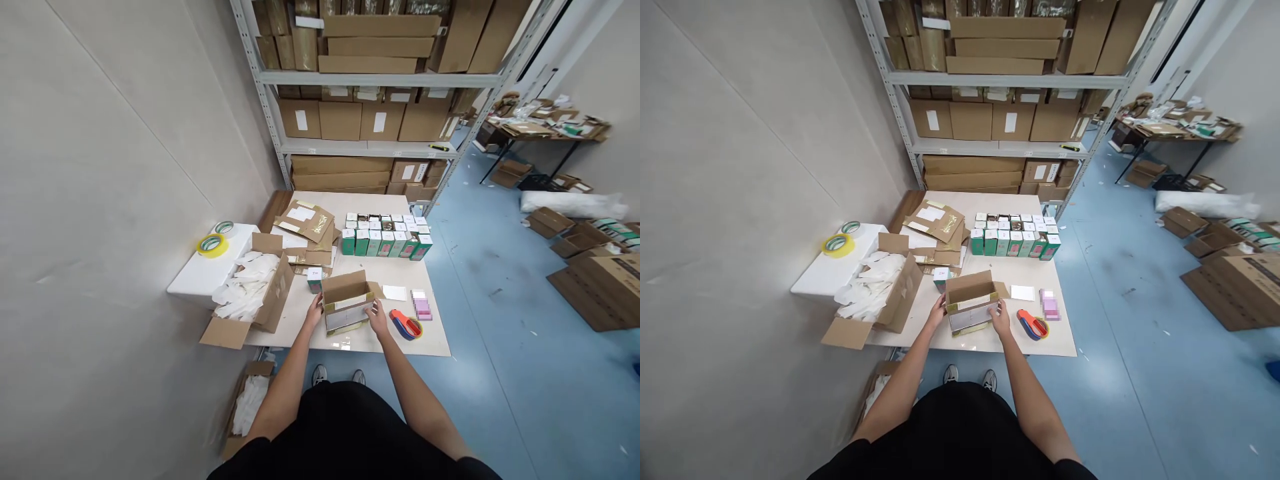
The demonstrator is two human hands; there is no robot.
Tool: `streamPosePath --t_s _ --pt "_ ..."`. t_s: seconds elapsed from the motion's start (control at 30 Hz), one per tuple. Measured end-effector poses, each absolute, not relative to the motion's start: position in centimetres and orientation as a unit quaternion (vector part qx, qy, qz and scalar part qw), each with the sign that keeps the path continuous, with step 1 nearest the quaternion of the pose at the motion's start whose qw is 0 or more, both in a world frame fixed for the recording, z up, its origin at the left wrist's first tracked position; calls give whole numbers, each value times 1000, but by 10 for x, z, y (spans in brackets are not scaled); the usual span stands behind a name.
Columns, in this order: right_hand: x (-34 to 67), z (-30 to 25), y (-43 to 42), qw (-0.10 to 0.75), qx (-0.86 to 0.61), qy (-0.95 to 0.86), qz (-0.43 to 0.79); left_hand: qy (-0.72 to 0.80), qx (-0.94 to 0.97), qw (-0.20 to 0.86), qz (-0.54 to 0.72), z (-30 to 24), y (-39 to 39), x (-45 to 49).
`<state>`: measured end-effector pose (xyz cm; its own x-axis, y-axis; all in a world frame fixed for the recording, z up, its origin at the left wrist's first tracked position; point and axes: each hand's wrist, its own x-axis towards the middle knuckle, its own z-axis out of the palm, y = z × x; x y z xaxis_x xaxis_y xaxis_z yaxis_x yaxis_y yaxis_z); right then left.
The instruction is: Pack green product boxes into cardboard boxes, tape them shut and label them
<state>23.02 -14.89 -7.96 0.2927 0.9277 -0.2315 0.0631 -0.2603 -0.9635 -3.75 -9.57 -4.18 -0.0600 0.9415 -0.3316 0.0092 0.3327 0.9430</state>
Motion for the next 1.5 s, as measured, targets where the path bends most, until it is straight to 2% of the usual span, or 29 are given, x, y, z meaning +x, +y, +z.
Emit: streamPosePath --t_s 0.1,0.27,0.57,0.7,0.83,1.0,1.2,1.33,1.5 --pt "222 -73 -165 487 -667 -344 446 589 356 608 395 -39 -89 -43" --pt "214 -63 -186 499 -660 -295 478 557 365 627 405 -43 -86 -54" --pt "197 -72 -202 550 -670 -166 470 568 421 609 359 -55 -71 -65" --pt "193 -63 -200 572 -667 -166 447 546 431 633 340 -59 -70 -69" --pt "190 -50 -195 572 -653 -240 434 535 477 622 314 -59 -67 -63" --pt "191 -51 -189 524 -660 -345 413 551 511 590 295 -62 -58 -52" --pt "204 -62 -184 485 -664 -431 370 558 501 601 275 -75 -51 -53" --pt "215 -68 -180 452 -662 -442 402 548 496 608 291 -83 -52 -56" --pt "224 -79 -175 368 -679 -439 458 562 528 558 307 -87 -53 -61"
